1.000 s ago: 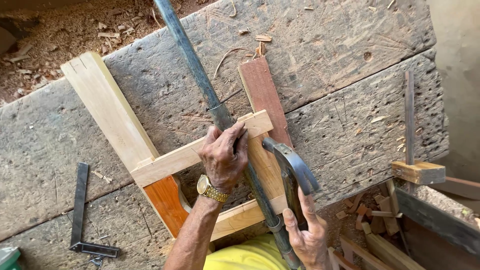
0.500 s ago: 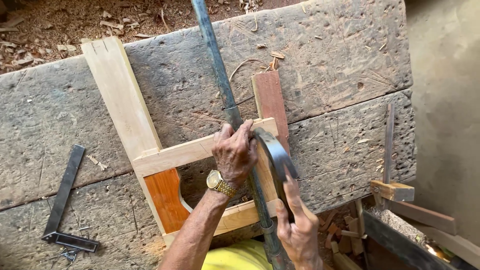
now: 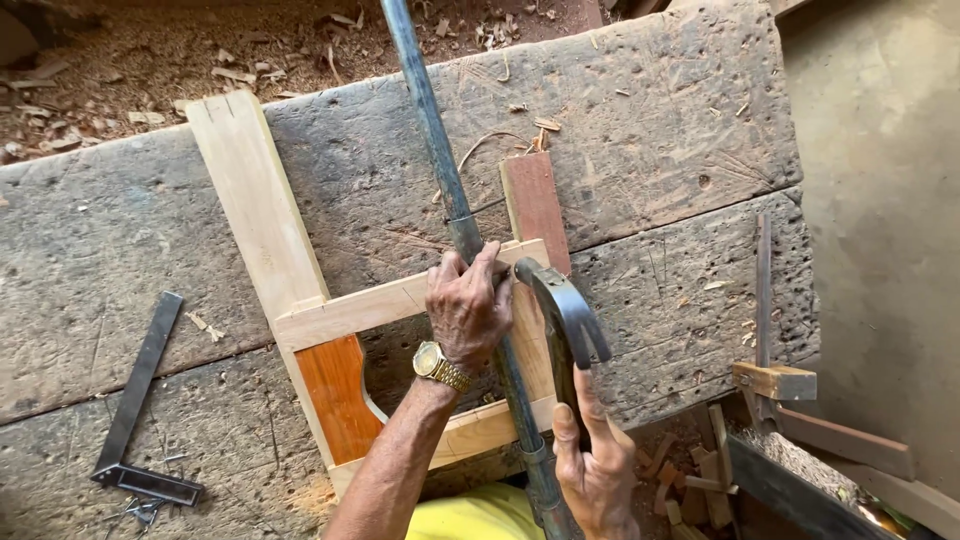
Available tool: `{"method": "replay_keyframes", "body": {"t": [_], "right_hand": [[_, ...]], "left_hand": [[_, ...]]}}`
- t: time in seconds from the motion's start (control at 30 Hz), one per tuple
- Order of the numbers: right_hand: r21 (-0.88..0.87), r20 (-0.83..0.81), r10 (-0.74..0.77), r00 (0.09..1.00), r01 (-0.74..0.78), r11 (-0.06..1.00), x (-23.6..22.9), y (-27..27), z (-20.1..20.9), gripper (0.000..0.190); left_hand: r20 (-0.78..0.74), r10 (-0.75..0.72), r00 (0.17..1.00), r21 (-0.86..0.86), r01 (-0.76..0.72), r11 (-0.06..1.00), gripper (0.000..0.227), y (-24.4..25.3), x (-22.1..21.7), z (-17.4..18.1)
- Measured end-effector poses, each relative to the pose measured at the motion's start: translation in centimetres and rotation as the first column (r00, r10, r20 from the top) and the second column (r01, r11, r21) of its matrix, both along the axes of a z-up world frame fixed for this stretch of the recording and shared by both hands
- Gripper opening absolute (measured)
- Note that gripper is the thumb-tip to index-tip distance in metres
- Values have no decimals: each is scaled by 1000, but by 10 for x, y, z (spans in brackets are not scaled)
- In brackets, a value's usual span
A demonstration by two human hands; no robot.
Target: The person places a wooden chair frame on the workbench, positions a metal corner bracket on it, and hammers nails to fasten the bracket. They then apply a long bar clamp across the frame, tighten it, and continue hammering nails into the joints while holding the frame steady.
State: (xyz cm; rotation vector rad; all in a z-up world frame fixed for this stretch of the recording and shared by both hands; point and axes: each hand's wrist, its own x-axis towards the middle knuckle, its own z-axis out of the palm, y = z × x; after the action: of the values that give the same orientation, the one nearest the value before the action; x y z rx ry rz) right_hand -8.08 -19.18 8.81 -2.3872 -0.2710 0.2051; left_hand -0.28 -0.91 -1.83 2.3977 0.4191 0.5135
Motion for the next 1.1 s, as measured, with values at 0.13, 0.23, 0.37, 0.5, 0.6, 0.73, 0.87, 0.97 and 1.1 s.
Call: {"method": "replay_keyframes", "body": {"t": [0.13,0.23,0.37,0.5,0.6,0.73,0.87,0.97,1.1], "right_hand": [[-50,44,26,999,-24,998,0,1,-6,55],[-80,28,6,1000,-3,997,-2,-1,-6,55],[-66,35,-9,999,11,998,-1,-2,-8,55],[-45,38,15,999,-13,999,2,-3,-11,57],[-64,39,7,999,-4,998,5,2,-5,55],[-58,-11,3,1000,-4,998,5,6,6,58],[-90,-52,29,998,-34,995,17,13,4,54],[-125,-30,59,998,-62,990,14,13,7,57],[17,44,30,999,-31,999,-2,0,15,57]], "left_hand": [[3,6,1000,-7,-6,1000,40,0,1,-1],[12,0,1000,-9,0,1000,40,0,0,2],[29,10,1000,-10,-10,1000,43,1,2,-3],[30,28,999,28,-28,999,37,1,4,-3],[14,42,999,3,-42,999,41,0,4,-3],[21,48,999,-21,-48,999,45,2,4,3],[2,39,999,-25,-39,999,42,3,5,4],[24,32,999,-29,-31,999,39,2,6,0],[-29,21,999,-10,-22,1000,48,0,5,-10]]}}
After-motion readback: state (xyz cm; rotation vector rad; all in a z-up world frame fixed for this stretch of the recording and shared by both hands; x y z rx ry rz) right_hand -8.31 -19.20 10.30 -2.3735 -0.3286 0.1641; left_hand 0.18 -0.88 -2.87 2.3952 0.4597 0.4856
